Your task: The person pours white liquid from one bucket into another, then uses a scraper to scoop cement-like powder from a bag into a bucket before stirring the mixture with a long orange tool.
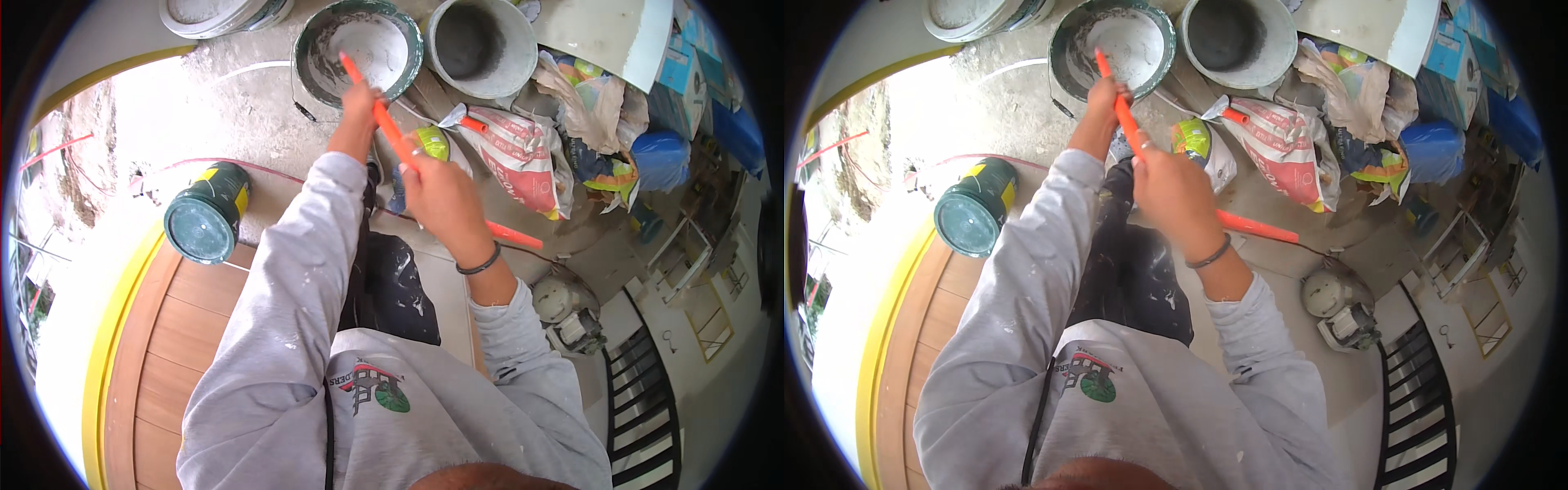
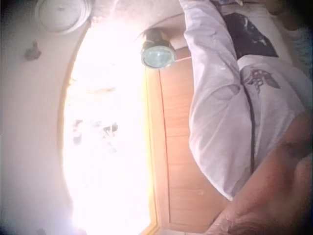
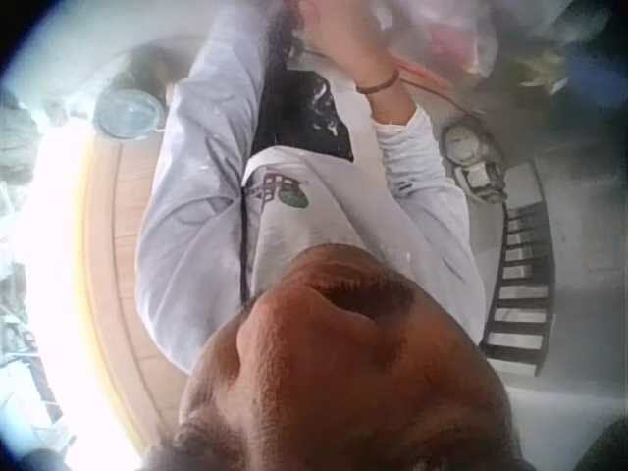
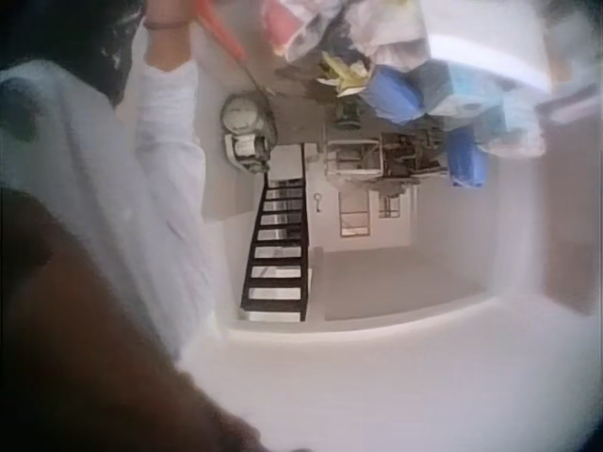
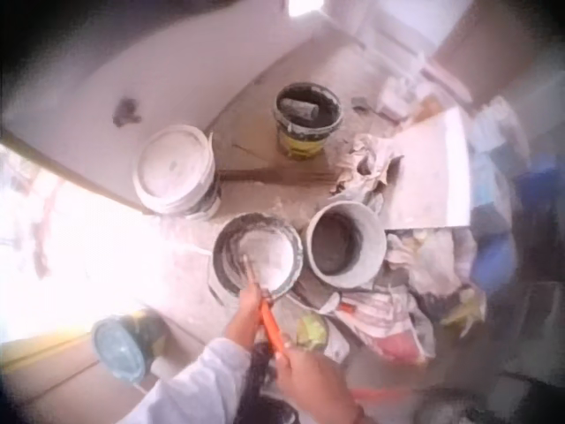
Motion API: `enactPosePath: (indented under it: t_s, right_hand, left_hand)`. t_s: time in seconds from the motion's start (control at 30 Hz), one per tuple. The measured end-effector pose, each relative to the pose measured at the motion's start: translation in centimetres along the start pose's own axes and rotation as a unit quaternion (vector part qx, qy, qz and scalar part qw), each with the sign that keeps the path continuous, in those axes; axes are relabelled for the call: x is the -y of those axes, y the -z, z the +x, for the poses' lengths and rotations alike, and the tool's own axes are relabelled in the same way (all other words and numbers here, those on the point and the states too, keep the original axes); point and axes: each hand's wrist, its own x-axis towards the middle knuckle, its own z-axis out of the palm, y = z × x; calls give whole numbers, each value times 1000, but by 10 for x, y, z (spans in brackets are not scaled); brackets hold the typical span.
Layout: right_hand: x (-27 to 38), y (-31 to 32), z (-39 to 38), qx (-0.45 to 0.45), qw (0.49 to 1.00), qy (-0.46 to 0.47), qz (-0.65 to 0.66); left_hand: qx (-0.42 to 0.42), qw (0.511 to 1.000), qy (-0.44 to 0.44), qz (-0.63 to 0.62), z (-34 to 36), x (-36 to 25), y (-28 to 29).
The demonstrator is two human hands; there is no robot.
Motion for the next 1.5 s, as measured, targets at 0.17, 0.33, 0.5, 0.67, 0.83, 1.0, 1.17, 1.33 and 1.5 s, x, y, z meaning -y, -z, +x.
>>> enactPosePath:
  t_s: [0.17, 0.33, 0.5, 0.67, 0.83, 1.0, 1.17, 1.33, 1.5]
  right_hand:
    - [3, -2, -26, -21, 999, -36, -32]
    - [1, -15, -14, -78, 995, -22, -54]
    - [17, -49, -11, -30, 999, -27, 8]
    - [40, -24, -8, 30, 995, -87, 42]
    - [54, 15, 29, -38, 990, -136, 25]
    - [64, 10, 55, 1, 991, -125, 48]
    - [72, 15, 43, 60, 986, -146, 45]
    - [62, 32, 37, 8, 986, -169, 9]
    - [54, 21, 51, -12, 984, -167, 64]
  left_hand:
    - [-9, 996, 81, 34, -7, 28, 24]
    - [64, 992, 91, 64, 21, 32, -2]
    - [65, 996, 57, 34, 26, -11, 35]
    - [-4, 993, 70, 94, -5, -13, 50]
    - [19, 981, 136, 134, 5, -15, -25]
    - [15, 986, 52, 156, 26, -55, -31]
    - [-65, 983, 45, 168, 9, -48, 4]
    - [-24, 977, 139, 159, 3, -10, -35]
    - [85, 975, 71, 191, 22, -29, -56]
